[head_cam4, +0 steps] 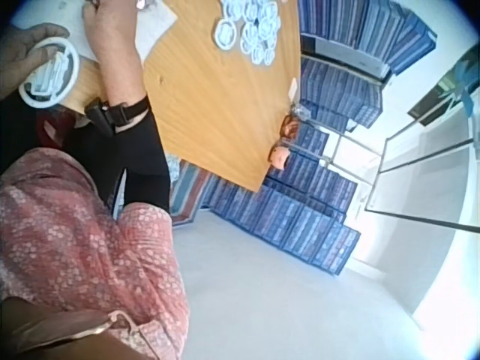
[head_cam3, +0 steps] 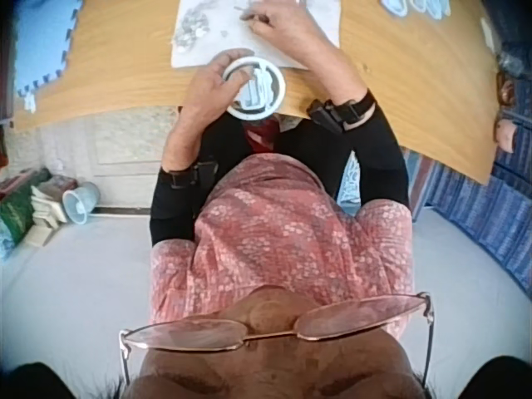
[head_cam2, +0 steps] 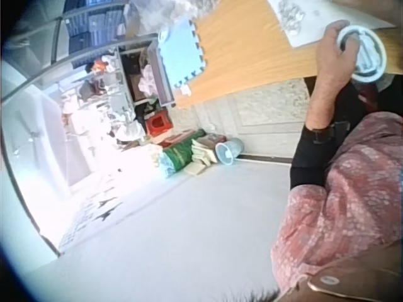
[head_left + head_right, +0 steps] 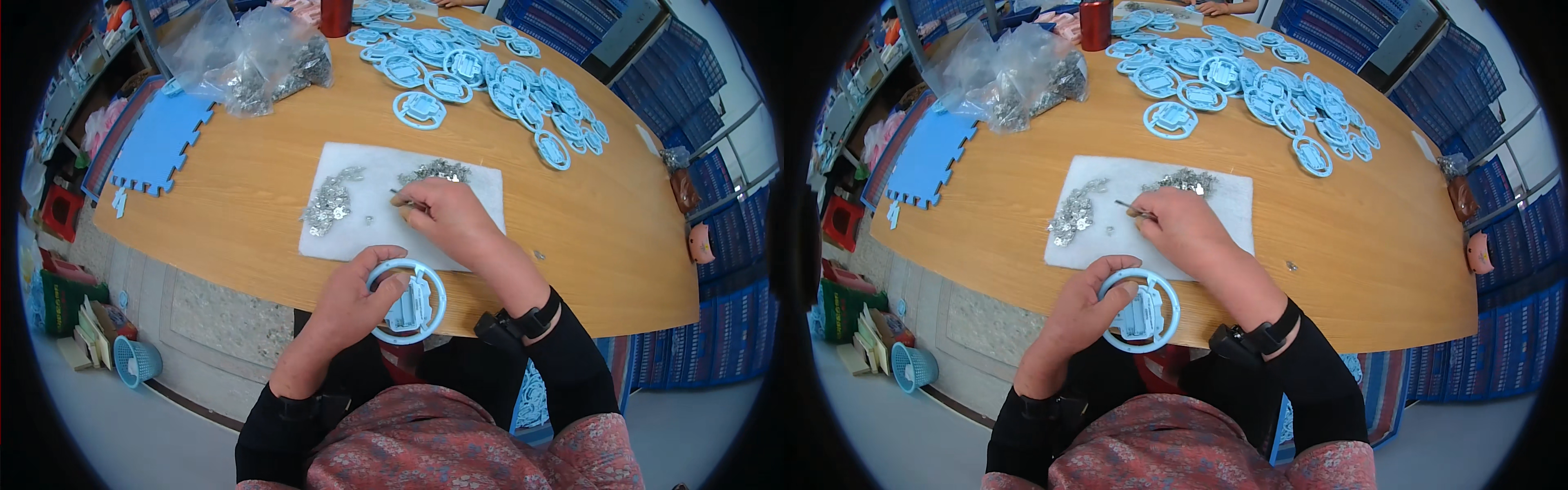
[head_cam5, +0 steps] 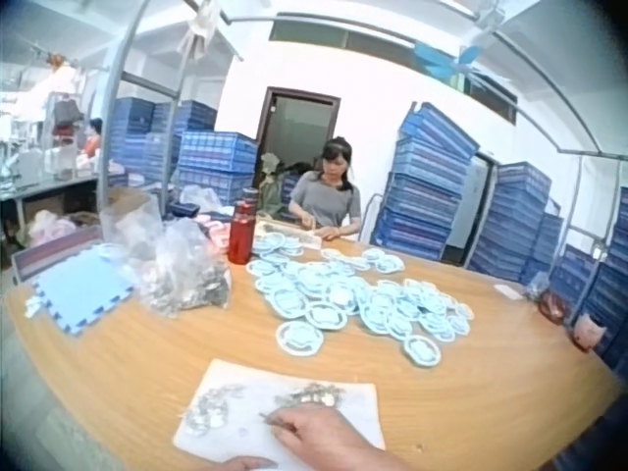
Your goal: The person sits at a table and assembles light blue plastic rings by inserting small metal components into them using a pointed tool. They pick up a ring, insert a metal piece, and place the finished item on the table, repeating this process for multiple units.
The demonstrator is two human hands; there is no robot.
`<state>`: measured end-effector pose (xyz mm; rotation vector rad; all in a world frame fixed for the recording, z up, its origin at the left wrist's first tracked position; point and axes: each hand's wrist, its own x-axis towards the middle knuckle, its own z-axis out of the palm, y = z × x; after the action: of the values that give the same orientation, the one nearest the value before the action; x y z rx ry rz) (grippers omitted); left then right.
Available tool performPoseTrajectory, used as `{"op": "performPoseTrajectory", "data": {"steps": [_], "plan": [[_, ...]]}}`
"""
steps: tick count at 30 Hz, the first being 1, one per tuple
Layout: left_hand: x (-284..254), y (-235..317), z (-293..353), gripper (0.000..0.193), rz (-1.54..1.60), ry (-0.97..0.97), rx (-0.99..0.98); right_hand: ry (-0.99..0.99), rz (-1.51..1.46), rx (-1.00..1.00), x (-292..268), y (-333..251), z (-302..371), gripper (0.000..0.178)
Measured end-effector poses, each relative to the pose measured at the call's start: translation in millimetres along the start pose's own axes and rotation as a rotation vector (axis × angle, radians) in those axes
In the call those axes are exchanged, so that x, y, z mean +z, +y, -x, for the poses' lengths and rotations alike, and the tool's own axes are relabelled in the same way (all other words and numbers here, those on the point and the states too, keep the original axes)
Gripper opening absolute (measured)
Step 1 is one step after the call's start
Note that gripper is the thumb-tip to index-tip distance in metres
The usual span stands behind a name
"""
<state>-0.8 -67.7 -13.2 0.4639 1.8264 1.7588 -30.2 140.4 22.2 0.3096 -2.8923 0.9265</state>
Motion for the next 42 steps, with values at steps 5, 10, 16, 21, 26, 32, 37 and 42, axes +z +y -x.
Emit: {"op": "performPoseTrajectory", "data": {"steps": [5,10,16,21,26,32,37,42], "plan": [[-6,-2,0,0.032,0.081,-0.023,0.01,-0.032,0.092,-0.103,27,-12,-18,0.021],[-10,-7,-5,0.035,0.143,-0.04,-0.001,-0.152,0.262,-0.102,29,-18,-32,0.012],[-12,-18,-5,0.032,0.13,-0.054,0.033,-0.094,0.018,-0.004,9,-17,-17,0.012],[-8,-15,-6,0.03,-0.091,-0.003,0.103,-0.062,-0.24,0.061,-18,-29,35,0.012],[-4,-12,-9,0.03,-0.297,0.048,0.126,-0.101,-0.194,0.069,-11,-31,66,0.018],[-3,-18,-14,0.031,-0.323,0.073,0.132,-0.061,-0.097,0.05,3,-28,69,0.013],[-3,-14,-13,0.031,-0.356,0.073,0.112,-0.029,-0.111,0.04,5,-29,69,0.011],[-2,-14,-12,0.031,-0.359,0.085,0.118,-0.015,-0.118,0.056,6,-31,70,0.011]]}}
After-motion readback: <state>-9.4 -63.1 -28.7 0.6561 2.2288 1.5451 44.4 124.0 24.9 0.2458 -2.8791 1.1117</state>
